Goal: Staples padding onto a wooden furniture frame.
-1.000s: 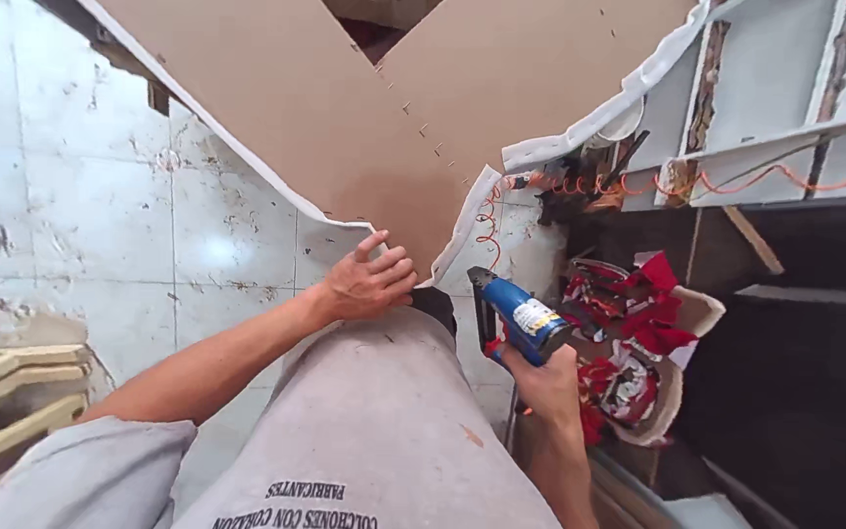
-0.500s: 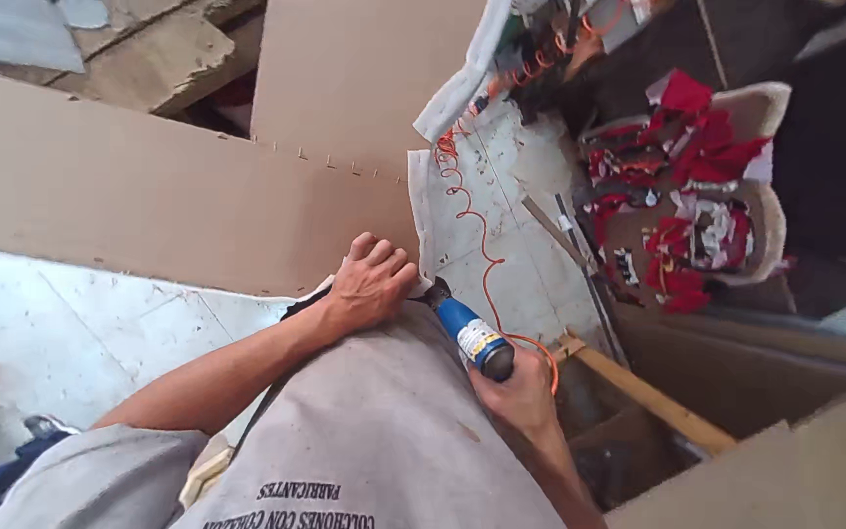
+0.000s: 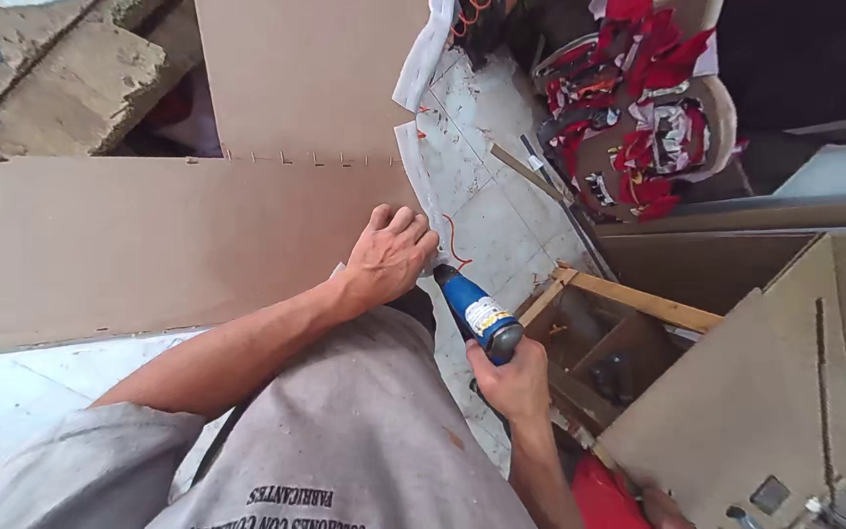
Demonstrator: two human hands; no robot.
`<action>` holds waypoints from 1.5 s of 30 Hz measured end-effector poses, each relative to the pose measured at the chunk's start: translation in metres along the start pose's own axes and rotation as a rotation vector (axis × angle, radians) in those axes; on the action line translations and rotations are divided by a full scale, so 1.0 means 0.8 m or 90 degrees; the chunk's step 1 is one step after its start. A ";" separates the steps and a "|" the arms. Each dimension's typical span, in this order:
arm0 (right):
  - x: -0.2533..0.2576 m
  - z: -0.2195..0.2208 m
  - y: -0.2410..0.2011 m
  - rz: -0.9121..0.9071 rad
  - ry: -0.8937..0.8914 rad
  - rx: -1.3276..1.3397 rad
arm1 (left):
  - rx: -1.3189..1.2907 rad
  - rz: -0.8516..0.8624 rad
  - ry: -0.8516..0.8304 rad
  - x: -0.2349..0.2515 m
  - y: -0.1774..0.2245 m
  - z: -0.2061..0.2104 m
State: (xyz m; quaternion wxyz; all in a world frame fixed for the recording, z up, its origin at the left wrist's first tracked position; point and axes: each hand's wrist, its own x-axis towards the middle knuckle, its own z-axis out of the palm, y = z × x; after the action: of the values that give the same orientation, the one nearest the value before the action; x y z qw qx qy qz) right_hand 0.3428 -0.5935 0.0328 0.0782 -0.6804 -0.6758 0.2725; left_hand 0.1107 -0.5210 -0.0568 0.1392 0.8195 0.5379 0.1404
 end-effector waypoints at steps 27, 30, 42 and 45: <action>-0.052 0.058 -0.025 0.099 0.049 0.112 | -0.050 0.077 -0.051 -0.030 -0.034 -0.022; -0.047 0.059 -0.034 0.095 0.054 0.089 | -0.029 0.079 -0.040 -0.022 -0.047 -0.025; -0.051 0.088 -0.098 0.176 0.059 0.051 | -0.037 0.213 -0.077 0.001 -0.074 -0.029; -0.057 0.097 -0.109 0.191 0.067 0.067 | -0.040 0.242 -0.081 0.007 -0.078 -0.031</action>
State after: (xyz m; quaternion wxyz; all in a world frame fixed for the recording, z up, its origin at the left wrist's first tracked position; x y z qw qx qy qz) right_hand 0.2320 -0.6509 0.0212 0.1074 -0.7818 -0.5468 0.2798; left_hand 0.0508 -0.4905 -0.0567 0.1697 0.9087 0.3589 0.1286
